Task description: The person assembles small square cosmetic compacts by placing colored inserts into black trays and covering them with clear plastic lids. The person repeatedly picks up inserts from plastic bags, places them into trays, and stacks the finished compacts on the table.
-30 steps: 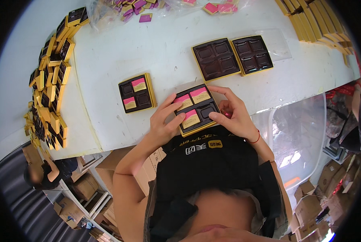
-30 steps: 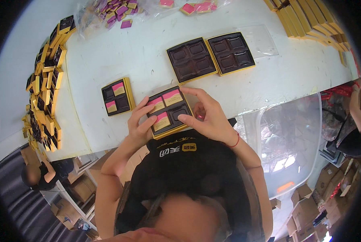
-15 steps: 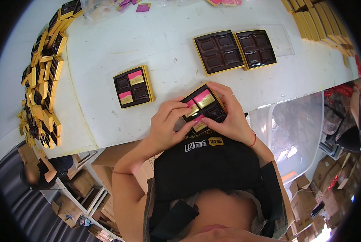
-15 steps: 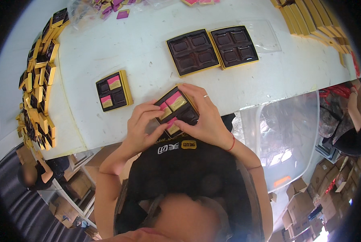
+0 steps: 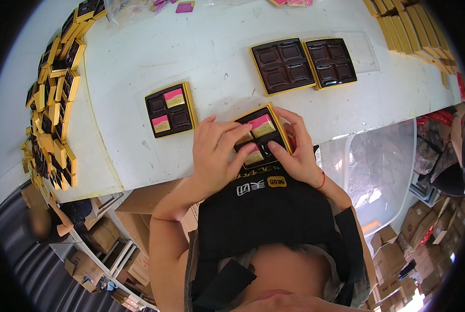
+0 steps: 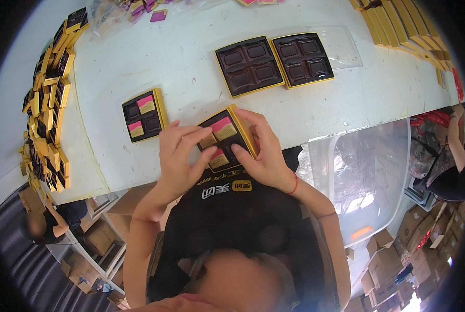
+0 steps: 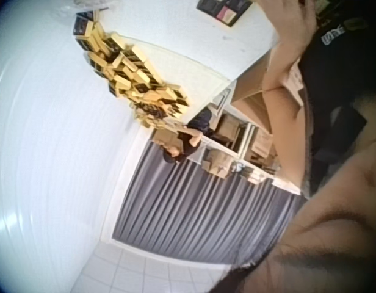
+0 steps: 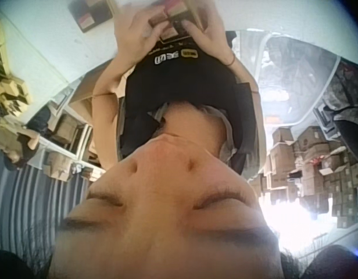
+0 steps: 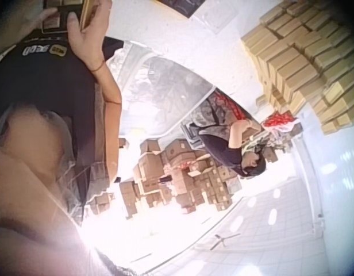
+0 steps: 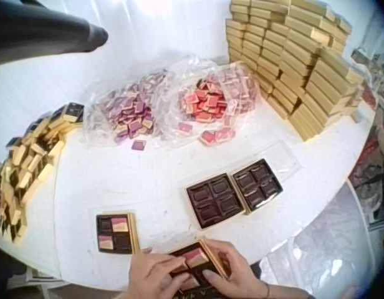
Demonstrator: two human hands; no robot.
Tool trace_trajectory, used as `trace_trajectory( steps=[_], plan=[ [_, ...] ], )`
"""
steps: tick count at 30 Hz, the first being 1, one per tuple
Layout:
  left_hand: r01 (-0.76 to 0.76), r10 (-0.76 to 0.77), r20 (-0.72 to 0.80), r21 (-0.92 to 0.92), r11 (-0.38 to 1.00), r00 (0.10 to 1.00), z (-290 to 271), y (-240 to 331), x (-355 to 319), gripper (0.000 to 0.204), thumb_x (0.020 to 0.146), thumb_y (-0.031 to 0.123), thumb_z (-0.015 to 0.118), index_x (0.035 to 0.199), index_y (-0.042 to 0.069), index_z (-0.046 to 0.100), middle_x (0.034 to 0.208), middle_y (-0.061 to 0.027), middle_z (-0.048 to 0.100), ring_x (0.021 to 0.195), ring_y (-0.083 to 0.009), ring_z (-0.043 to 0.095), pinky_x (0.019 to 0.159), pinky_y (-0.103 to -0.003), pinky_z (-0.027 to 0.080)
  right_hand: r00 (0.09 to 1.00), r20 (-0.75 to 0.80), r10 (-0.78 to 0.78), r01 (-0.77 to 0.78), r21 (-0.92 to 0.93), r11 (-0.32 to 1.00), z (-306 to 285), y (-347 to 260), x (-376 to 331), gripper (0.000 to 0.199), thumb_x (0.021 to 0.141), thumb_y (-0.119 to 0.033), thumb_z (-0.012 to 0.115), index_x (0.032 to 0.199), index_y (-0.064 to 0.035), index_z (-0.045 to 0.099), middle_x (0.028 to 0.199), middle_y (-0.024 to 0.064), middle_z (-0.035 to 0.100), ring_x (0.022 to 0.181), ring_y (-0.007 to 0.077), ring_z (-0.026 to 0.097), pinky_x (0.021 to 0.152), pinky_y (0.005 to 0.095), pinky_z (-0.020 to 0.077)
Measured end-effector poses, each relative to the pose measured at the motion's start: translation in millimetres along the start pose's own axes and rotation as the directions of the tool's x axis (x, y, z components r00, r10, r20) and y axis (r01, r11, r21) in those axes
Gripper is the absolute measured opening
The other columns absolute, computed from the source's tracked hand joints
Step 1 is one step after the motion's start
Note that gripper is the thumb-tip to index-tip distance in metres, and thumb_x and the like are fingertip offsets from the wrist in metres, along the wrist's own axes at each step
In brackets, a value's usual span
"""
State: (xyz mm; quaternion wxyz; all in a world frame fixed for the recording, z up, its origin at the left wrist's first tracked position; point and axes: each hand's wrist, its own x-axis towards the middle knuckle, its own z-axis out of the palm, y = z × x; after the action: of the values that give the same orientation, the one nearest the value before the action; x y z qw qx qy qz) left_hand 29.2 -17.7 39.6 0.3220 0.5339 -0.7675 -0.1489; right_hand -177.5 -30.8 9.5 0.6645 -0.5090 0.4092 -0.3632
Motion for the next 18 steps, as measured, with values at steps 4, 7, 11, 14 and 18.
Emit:
trace_trajectory(
  steps=[4,7,11,14,18],
  plan=[
    [-0.022,0.024,-0.027,0.072,0.997,0.999,0.2,2.3,15.6,0.035,0.076,0.010,0.077,0.110,0.011,0.070,0.097,-0.0039,0.061,0.092,-0.0227,0.058,0.096,-0.048,0.042,0.965,-0.028,-0.260,0.255,-0.118,0.960,1.5,7.9,3.9,0.060,0.085,0.005,0.060,0.140,0.0007,0.039,0.138,0.0196,0.041,0.125,0.0257,0.048,0.103,0.0356,0.0419],
    [0.028,-0.021,-0.072,0.090,0.996,0.997,3.5,10.8,14.8,0.035,0.077,0.009,0.076,0.111,0.011,0.070,0.097,-0.0038,0.060,0.091,-0.0219,0.058,0.097,-0.047,0.041,0.929,-0.054,-0.365,0.353,-0.162,0.922,4.5,8.8,7.3,0.059,0.084,0.005,0.061,0.139,0.0007,0.040,0.139,0.0214,0.040,0.129,0.0299,0.045,0.106,0.0373,0.0390],
    [0.050,-0.035,-0.111,0.128,0.990,0.993,4.6,14.2,13.6,0.033,0.078,0.009,0.075,0.110,0.010,0.070,0.096,-0.0034,0.060,0.090,-0.0213,0.058,0.099,-0.045,0.040,0.892,-0.062,-0.448,0.423,-0.233,0.876,8.0,12.9,10.2,0.058,0.083,0.005,0.062,0.137,0.0012,0.042,0.138,0.0227,0.041,0.128,0.0330,0.045,0.106,0.0374,0.0387],
    [0.064,-0.047,-0.136,0.129,0.990,0.990,4.2,15.4,11.5,0.032,0.078,0.011,0.075,0.110,0.010,0.070,0.094,-0.0025,0.061,0.087,-0.0205,0.058,0.099,-0.042,0.040,0.875,-0.043,-0.483,0.448,-0.309,0.839,6.9,10.3,11.4,0.057,0.082,0.004,0.063,0.136,0.0012,0.044,0.137,0.0232,0.043,0.127,0.0341,0.046,0.105,0.0376,0.0391],
    [0.051,-0.037,-0.115,0.120,0.991,0.993,3.1,13.9,9.5,0.034,0.076,0.008,0.076,0.110,0.009,0.070,0.096,-0.0039,0.061,0.090,-0.0210,0.059,0.098,-0.043,0.042,0.878,-0.050,-0.477,0.440,-0.314,0.842,6.3,12.1,11.8,0.057,0.081,0.003,0.064,0.135,0.0011,0.046,0.136,0.0236,0.045,0.126,0.0344,0.047,0.104,0.0380,0.0396]
  ],
)
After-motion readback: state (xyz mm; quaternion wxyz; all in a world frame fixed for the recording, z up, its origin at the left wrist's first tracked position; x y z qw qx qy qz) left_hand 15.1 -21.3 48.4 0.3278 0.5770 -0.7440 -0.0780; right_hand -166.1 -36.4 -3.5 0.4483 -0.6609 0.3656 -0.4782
